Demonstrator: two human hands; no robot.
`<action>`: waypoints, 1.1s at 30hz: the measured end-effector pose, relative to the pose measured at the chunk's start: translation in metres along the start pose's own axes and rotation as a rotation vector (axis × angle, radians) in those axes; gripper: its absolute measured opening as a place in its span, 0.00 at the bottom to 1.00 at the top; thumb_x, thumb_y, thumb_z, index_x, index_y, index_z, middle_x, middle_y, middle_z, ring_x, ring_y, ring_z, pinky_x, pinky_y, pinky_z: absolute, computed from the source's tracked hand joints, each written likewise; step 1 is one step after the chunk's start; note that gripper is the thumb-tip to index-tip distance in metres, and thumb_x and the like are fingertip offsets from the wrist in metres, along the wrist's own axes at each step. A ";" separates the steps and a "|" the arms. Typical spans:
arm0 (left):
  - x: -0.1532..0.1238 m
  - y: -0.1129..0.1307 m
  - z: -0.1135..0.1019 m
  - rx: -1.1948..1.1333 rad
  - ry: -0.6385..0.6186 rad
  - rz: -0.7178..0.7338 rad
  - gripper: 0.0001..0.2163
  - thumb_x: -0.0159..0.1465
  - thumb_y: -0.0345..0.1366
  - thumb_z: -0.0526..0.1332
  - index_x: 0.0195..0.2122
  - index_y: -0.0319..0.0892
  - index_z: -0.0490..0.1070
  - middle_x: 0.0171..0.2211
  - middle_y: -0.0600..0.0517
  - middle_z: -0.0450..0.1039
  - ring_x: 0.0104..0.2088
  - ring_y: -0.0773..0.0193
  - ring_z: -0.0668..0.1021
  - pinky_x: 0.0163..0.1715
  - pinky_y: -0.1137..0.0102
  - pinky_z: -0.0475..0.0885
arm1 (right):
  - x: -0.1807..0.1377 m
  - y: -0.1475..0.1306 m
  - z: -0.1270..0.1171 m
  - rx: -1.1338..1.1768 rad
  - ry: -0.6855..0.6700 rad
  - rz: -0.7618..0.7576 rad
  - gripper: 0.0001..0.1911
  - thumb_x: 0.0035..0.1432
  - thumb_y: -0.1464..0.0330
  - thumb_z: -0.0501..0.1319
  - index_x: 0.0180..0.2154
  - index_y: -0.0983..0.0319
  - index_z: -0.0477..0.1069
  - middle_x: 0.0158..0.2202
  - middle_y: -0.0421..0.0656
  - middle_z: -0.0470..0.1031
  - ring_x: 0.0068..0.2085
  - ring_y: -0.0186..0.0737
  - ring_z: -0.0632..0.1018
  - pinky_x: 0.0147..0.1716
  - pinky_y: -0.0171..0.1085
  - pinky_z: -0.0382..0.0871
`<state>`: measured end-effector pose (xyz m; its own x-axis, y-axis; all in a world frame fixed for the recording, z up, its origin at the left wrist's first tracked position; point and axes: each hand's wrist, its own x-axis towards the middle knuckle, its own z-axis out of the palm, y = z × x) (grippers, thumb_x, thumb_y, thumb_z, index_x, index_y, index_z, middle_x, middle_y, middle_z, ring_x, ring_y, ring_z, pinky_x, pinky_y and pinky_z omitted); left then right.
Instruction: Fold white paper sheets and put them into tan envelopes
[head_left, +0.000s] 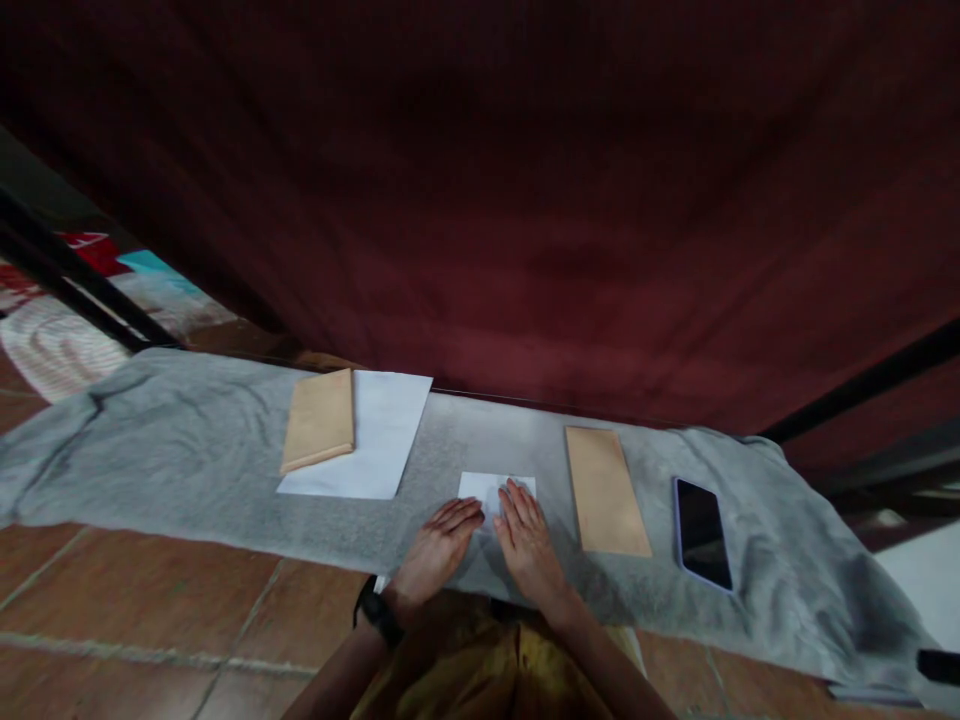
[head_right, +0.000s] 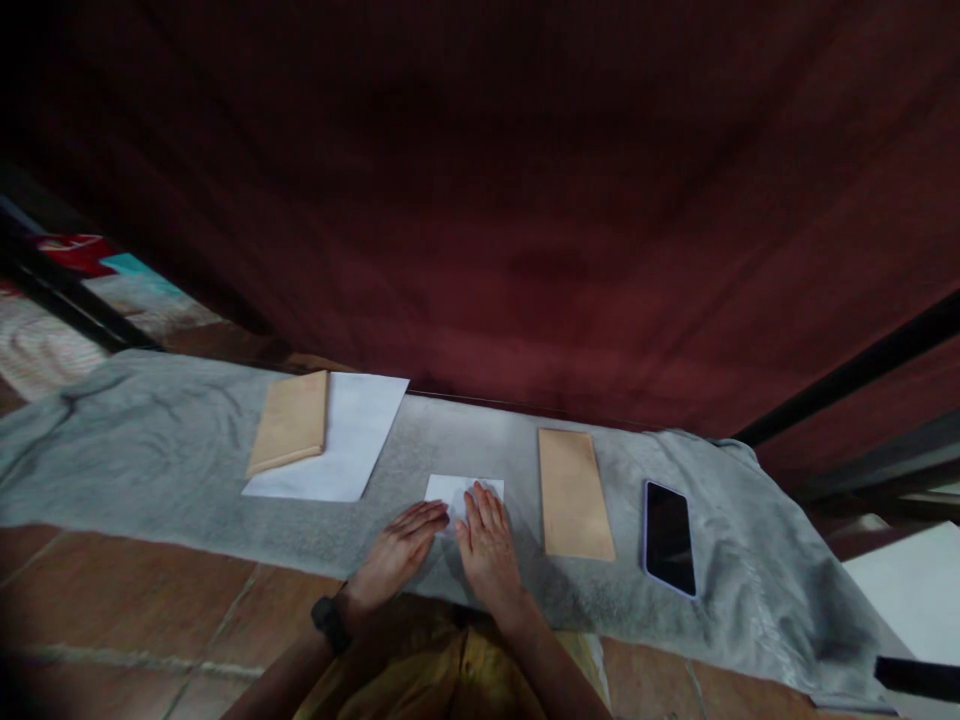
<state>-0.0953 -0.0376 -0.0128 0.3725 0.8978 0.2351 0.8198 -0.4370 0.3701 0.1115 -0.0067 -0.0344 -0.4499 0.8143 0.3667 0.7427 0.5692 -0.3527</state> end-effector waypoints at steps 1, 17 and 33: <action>-0.002 0.001 0.002 -0.016 0.012 -0.027 0.21 0.64 0.24 0.52 0.54 0.47 0.75 0.59 0.51 0.74 0.61 0.61 0.74 0.64 0.56 0.68 | 0.000 0.000 0.003 -0.019 0.001 -0.008 0.25 0.73 0.66 0.46 0.67 0.66 0.59 0.68 0.54 0.61 0.69 0.49 0.62 0.64 0.54 0.64; 0.028 0.035 0.048 0.255 0.115 -0.337 0.29 0.73 0.46 0.48 0.70 0.33 0.53 0.70 0.37 0.56 0.71 0.50 0.57 0.68 0.50 0.57 | -0.005 0.016 0.004 -0.184 0.003 0.083 0.28 0.72 0.65 0.47 0.68 0.71 0.57 0.68 0.57 0.60 0.69 0.51 0.62 0.66 0.52 0.57; 0.013 0.028 0.030 0.236 0.174 -0.482 0.28 0.73 0.42 0.47 0.71 0.32 0.51 0.70 0.36 0.55 0.70 0.46 0.57 0.68 0.47 0.55 | -0.009 0.012 0.006 -0.218 0.039 0.156 0.33 0.73 0.61 0.47 0.70 0.75 0.49 0.70 0.62 0.54 0.70 0.55 0.60 0.66 0.54 0.57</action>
<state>-0.0550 -0.0366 -0.0262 -0.1290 0.9618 0.2413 0.9620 0.0624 0.2657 0.1212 -0.0062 -0.0473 -0.3056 0.8829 0.3566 0.8926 0.3960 -0.2154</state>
